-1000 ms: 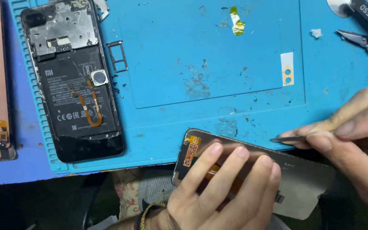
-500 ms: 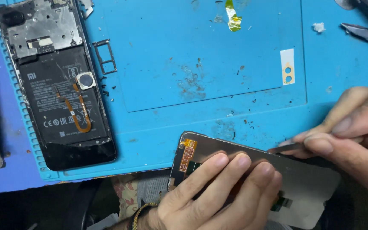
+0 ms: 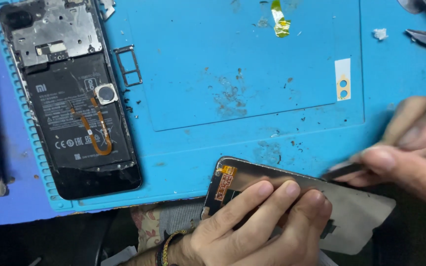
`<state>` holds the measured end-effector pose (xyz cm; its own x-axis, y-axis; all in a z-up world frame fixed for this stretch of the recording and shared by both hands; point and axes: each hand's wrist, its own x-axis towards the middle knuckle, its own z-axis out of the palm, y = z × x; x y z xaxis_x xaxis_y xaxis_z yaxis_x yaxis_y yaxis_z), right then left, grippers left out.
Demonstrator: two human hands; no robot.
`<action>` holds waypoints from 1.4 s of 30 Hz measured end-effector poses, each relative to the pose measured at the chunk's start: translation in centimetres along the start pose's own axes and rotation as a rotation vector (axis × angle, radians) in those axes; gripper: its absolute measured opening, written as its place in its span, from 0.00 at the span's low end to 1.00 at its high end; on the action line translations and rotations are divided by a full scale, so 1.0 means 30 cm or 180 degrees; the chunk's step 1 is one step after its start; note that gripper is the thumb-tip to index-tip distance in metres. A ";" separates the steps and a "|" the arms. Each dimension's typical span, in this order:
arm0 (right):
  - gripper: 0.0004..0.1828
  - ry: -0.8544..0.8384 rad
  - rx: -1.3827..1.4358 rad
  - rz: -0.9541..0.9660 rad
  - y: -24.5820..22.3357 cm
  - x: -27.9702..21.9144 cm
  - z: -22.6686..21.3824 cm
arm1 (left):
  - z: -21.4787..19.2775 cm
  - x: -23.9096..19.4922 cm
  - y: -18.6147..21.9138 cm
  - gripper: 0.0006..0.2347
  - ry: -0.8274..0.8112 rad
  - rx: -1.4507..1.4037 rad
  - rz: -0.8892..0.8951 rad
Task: Scraping adhesive residue from a phone screen using a metal pry tool on a repair bench
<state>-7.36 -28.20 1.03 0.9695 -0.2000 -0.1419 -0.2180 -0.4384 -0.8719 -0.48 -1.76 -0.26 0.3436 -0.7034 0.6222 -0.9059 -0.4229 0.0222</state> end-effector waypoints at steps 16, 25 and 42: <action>0.08 -0.0219 0.0192 0.0553 0.024 0.034 0.007 | -0.023 0.028 0.033 0.02 -0.0235 -0.0506 -0.0061; 0.09 0.0199 0.0025 0.0699 -0.057 0.028 0.062 | -0.038 0.044 0.015 0.06 -0.0556 -0.0258 0.0409; 0.11 0.0279 0.0009 0.1822 -0.013 -0.031 0.072 | -0.033 0.026 0.023 0.05 -0.0489 -0.0335 0.0187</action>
<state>-7.93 -25.94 0.49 0.6844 -0.4764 -0.5520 -0.7045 -0.2367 -0.6691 -1.07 -2.03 1.02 0.3160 -0.8075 0.4982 -0.9436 -0.3222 0.0762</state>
